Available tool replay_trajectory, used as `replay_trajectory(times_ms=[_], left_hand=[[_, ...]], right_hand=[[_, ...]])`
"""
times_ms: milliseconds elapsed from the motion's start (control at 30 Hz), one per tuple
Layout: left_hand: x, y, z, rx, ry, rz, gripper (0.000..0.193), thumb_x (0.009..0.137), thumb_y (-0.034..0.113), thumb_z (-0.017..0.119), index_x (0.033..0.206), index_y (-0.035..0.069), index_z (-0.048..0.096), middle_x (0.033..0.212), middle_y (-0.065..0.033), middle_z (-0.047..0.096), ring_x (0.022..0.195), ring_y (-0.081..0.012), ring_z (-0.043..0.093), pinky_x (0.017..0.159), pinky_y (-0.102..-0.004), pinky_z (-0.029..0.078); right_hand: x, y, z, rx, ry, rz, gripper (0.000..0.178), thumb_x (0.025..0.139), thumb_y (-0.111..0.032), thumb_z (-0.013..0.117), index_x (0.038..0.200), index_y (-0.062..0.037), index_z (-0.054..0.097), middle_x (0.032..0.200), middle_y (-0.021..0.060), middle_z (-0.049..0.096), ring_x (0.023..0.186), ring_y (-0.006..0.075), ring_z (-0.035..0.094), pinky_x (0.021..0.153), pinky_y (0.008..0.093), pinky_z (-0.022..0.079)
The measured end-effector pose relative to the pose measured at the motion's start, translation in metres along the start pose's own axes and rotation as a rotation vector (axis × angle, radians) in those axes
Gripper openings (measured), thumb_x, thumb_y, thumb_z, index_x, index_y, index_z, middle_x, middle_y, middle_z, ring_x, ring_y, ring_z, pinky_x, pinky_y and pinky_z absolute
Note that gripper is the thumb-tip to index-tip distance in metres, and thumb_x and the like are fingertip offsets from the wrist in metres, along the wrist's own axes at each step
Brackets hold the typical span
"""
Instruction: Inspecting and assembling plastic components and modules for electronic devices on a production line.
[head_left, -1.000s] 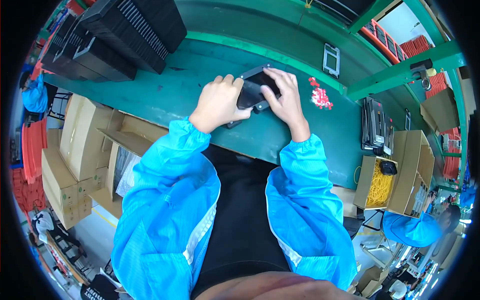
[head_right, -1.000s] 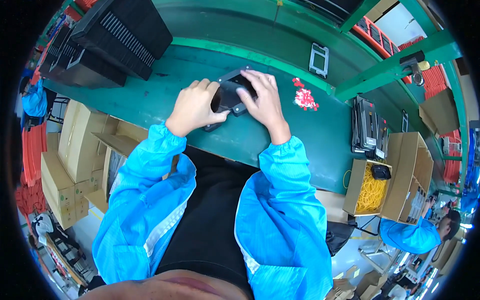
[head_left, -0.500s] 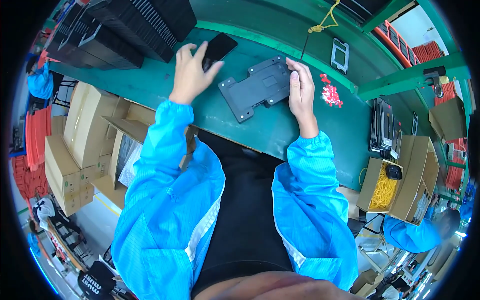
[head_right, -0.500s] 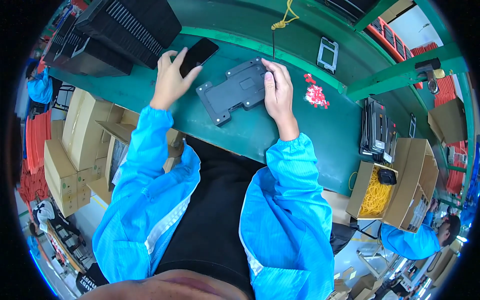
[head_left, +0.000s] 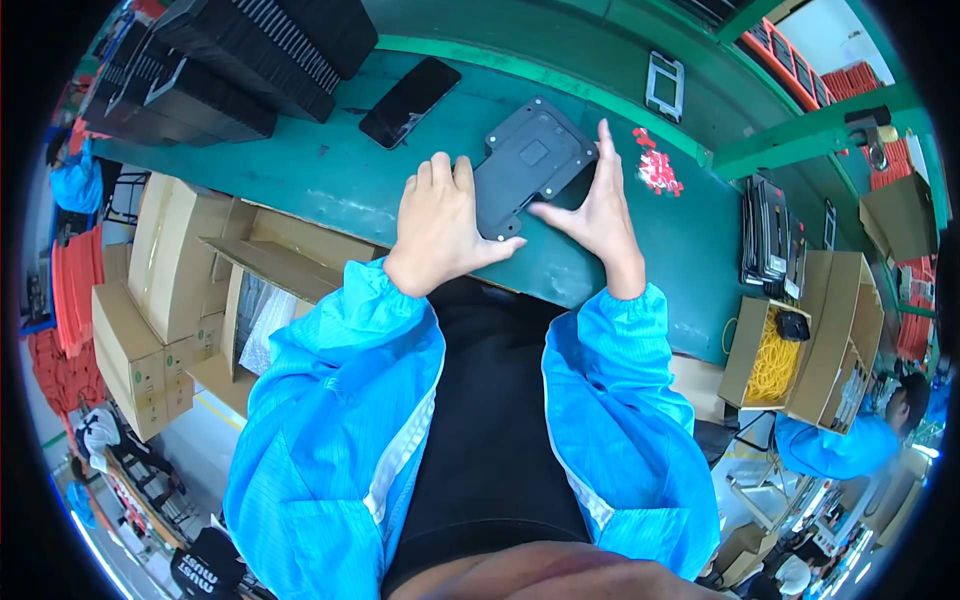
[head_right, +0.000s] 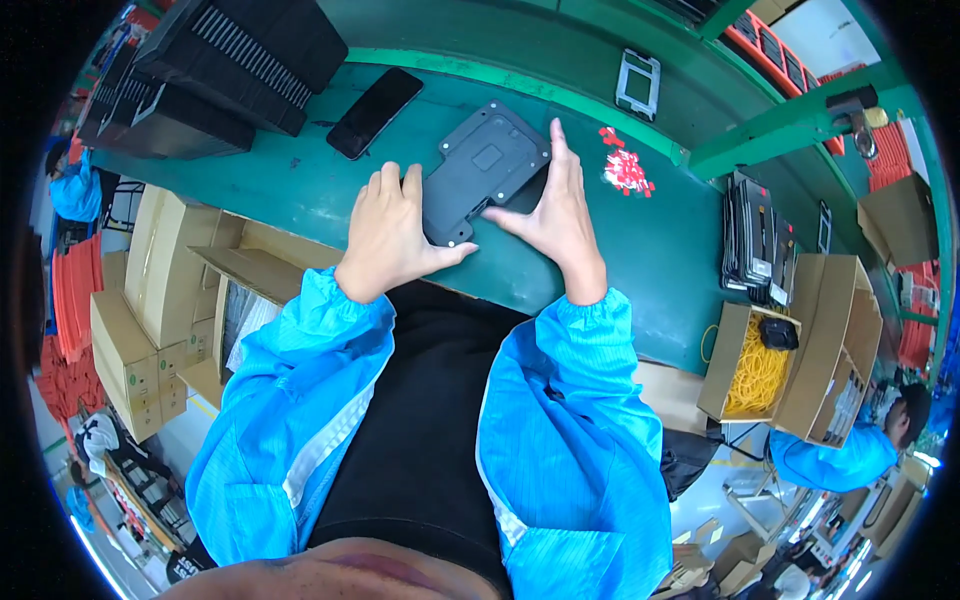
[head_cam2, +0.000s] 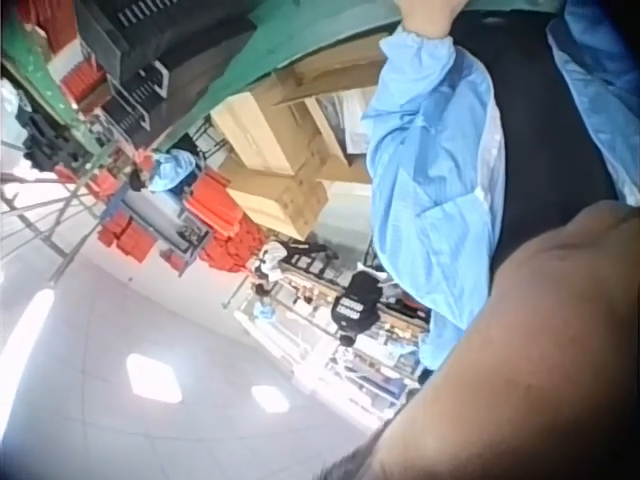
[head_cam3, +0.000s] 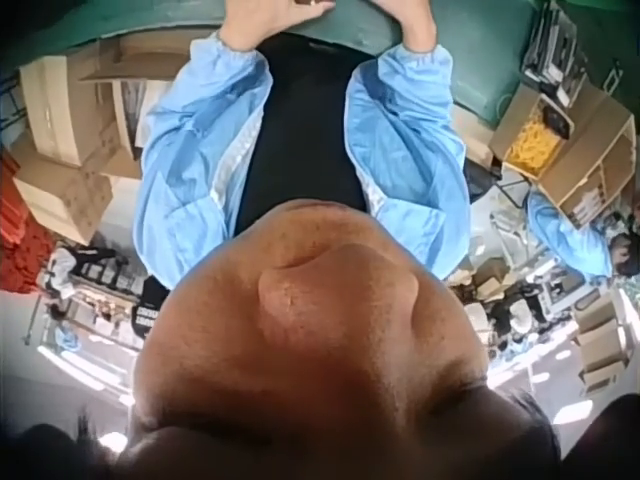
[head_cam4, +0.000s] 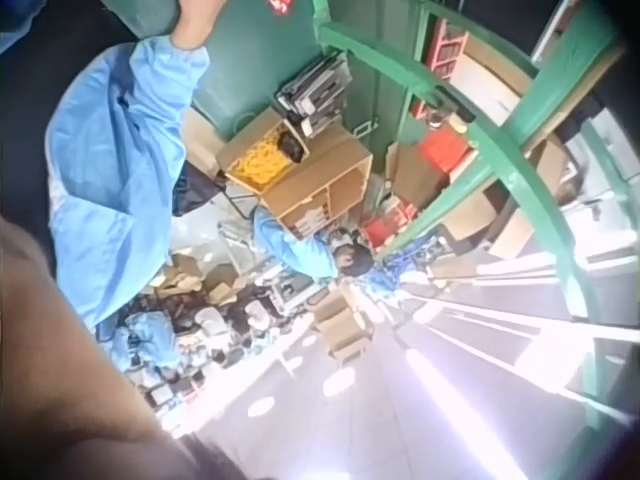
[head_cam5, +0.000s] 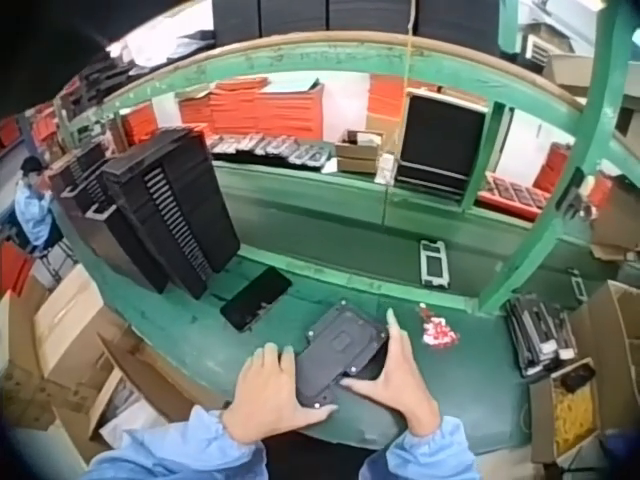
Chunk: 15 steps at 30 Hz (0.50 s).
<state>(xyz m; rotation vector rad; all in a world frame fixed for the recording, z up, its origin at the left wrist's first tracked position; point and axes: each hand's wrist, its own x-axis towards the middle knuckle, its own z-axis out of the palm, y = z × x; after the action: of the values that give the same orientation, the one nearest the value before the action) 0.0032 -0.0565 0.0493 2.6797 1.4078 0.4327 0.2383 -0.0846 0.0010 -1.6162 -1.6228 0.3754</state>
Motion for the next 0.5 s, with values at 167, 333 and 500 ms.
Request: replay_trajectory(times_ms=[167, 333, 500], left_hand=[[-0.011, 0.019, -0.003, 0.053, -0.027, 0.036, 0.092, 0.059, 0.062, 0.089, 0.114, -0.006, 0.061, 0.103, -0.017, 0.054, 0.099, -0.032, 0.056, 0.084, -0.0422, 0.048], [-0.008, 0.029, -0.007, 0.012, -0.106, 0.103, 0.085, 0.061, 0.062, 0.088, 0.107, -0.006, 0.064, 0.099, -0.0178, 0.057, 0.096, -0.0337, 0.058, 0.083, -0.044, 0.049], [0.002, 0.016, -0.029, -0.276, -0.287, -0.02, 0.082, 0.064, 0.06, 0.087, 0.105, -0.007, 0.066, 0.1, -0.0216, 0.06, 0.097, -0.038, 0.061, 0.085, -0.0473, 0.051]], right_hand=[[-0.024, -0.001, -0.011, -0.091, 0.056, 0.024, 0.145, 0.056, -0.031, 0.102, 0.168, -0.0074, 0.013, 0.143, 0.0251, 0.053, 0.119, 0.0363, 0.058, 0.107, 0.0472, 0.048], [-0.044, -0.007, -0.026, -0.172, 0.078, 0.073, 0.141, 0.055, -0.027, 0.1, 0.167, -0.0058, 0.017, 0.136, 0.022, 0.059, 0.118, 0.0369, 0.057, 0.104, 0.0459, 0.047], [-0.06, -0.003, -0.033, -0.084, 0.11, 0.112, 0.141, 0.055, -0.02, 0.098, 0.168, -0.0083, 0.015, 0.143, 0.0212, 0.057, 0.112, 0.0316, 0.057, 0.103, 0.0445, 0.048]])
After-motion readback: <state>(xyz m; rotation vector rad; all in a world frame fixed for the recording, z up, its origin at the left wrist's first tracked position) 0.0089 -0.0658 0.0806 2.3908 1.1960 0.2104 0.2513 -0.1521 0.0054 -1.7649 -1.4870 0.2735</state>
